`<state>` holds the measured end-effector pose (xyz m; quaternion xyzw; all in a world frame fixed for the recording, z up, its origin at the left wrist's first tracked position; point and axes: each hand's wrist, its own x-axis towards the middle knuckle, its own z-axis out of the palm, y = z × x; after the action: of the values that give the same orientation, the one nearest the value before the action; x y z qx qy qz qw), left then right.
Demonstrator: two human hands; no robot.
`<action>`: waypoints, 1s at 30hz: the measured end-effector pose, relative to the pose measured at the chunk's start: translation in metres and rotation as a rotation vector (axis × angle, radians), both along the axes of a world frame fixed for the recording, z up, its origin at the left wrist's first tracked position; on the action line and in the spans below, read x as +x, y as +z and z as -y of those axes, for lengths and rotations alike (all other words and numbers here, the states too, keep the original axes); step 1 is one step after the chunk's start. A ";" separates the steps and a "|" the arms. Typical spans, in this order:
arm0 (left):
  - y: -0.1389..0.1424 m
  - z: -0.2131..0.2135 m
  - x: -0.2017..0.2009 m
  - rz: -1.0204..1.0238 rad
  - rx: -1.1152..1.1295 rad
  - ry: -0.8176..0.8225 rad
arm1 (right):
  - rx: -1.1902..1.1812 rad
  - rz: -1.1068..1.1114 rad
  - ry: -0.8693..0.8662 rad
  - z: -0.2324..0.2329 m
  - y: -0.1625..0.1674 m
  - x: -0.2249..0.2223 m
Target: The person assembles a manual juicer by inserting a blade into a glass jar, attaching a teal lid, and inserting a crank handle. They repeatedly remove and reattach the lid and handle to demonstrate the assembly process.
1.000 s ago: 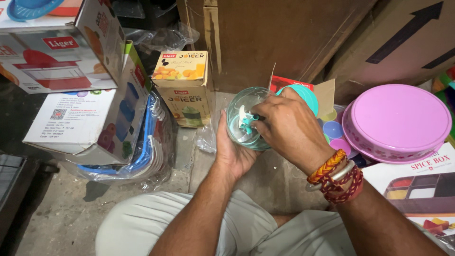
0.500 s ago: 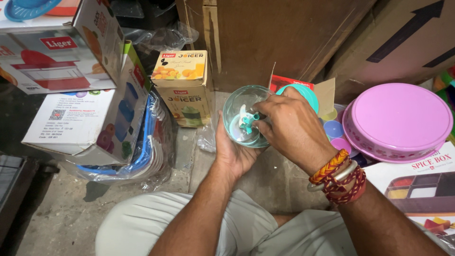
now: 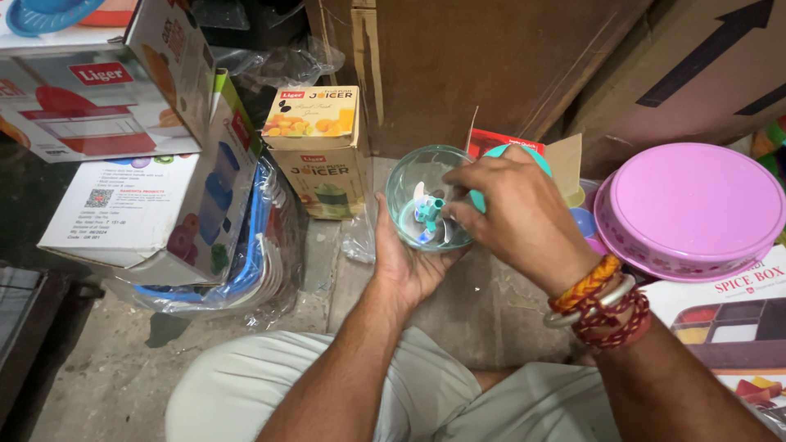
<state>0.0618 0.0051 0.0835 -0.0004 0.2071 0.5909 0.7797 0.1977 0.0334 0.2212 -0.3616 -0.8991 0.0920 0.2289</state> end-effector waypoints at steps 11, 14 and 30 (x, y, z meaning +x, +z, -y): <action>-0.009 -0.003 -0.002 -0.002 -0.055 0.032 | 0.044 0.069 -0.264 -0.060 -0.019 0.050; -0.009 -0.003 -0.002 -0.006 -0.094 0.036 | -0.139 0.281 -0.245 -0.074 -0.034 0.056; -0.011 -0.005 -0.003 0.035 -0.070 0.062 | -0.207 0.194 -0.341 -0.066 -0.067 0.046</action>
<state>0.0583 0.0096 0.0729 -0.0441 0.2139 0.6069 0.7642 0.2432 0.0996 0.1539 -0.5370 -0.8286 0.1086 0.1153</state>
